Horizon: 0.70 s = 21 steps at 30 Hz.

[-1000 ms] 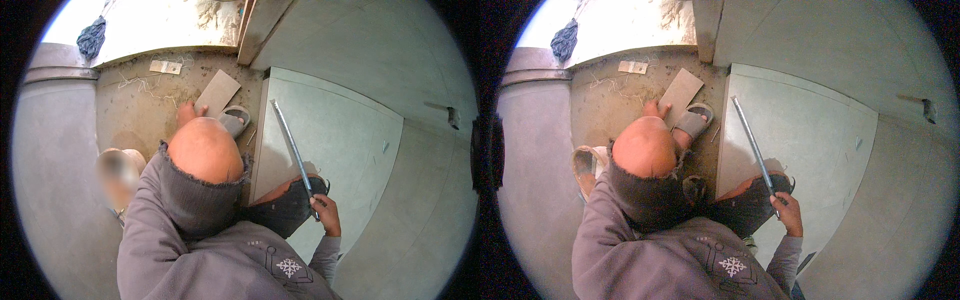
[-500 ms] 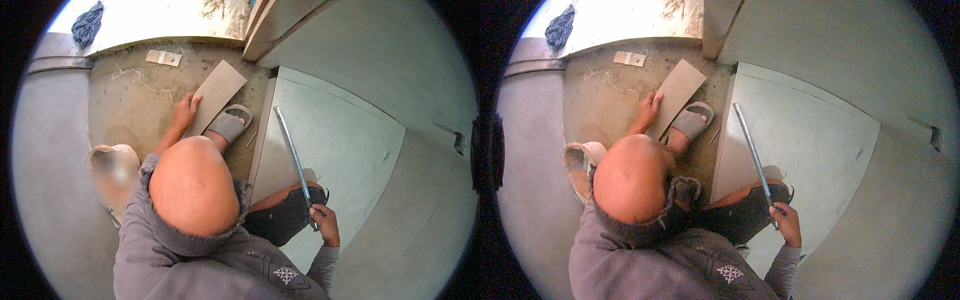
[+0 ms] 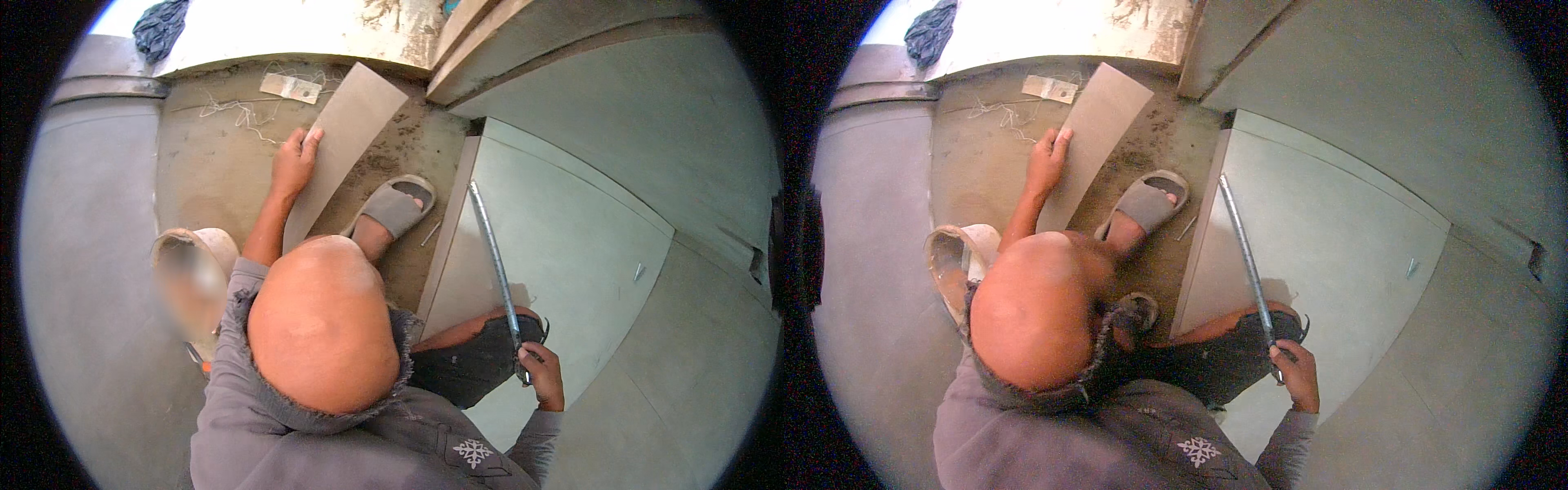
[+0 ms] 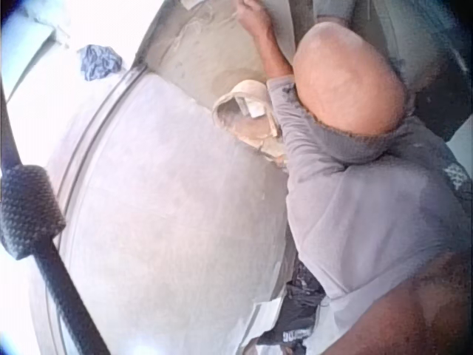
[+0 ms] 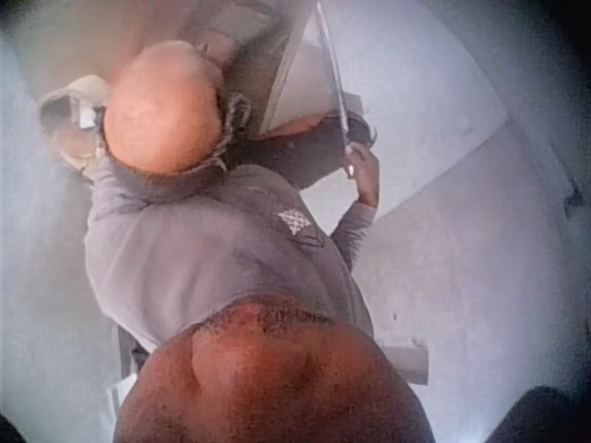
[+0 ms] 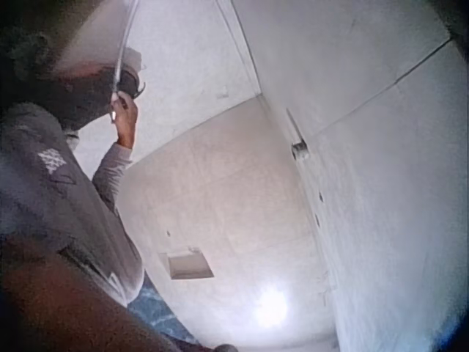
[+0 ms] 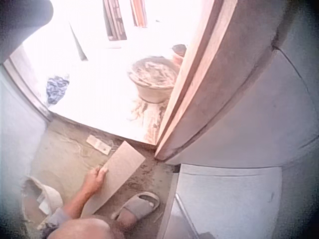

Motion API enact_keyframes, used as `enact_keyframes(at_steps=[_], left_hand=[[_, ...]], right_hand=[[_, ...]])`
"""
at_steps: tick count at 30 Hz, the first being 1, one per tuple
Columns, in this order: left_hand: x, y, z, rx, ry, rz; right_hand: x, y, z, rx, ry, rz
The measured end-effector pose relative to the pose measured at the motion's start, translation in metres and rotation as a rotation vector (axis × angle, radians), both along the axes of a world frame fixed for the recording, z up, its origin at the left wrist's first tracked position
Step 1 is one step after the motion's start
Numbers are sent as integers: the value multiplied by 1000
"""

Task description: The person holds a long rectangular tile and measures its dimensions using a tape measure. They extend the tape along the edge of the tile several times to verify the length while standing in an active renovation area.

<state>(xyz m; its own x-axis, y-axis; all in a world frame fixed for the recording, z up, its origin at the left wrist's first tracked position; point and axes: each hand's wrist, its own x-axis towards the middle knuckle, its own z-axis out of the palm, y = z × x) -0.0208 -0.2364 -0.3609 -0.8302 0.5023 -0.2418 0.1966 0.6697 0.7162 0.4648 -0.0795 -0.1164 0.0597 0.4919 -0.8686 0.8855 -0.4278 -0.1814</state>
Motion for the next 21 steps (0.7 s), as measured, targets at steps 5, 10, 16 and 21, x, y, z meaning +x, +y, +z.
enact_keyframes(at_steps=[5,10,16,21], left_hand=[[-40,-16,52,209,80,172],[-81,-34,145,294,297,356],[-113,-68,214,729,421,646],[-109,-92,233,771,412,886]], right_hand=[[-2,-3,1,5,-2,7],[-7,-5,4,-23,36,-3],[7,-7,0,4,70,12],[7,-9,-1,5,104,5]])
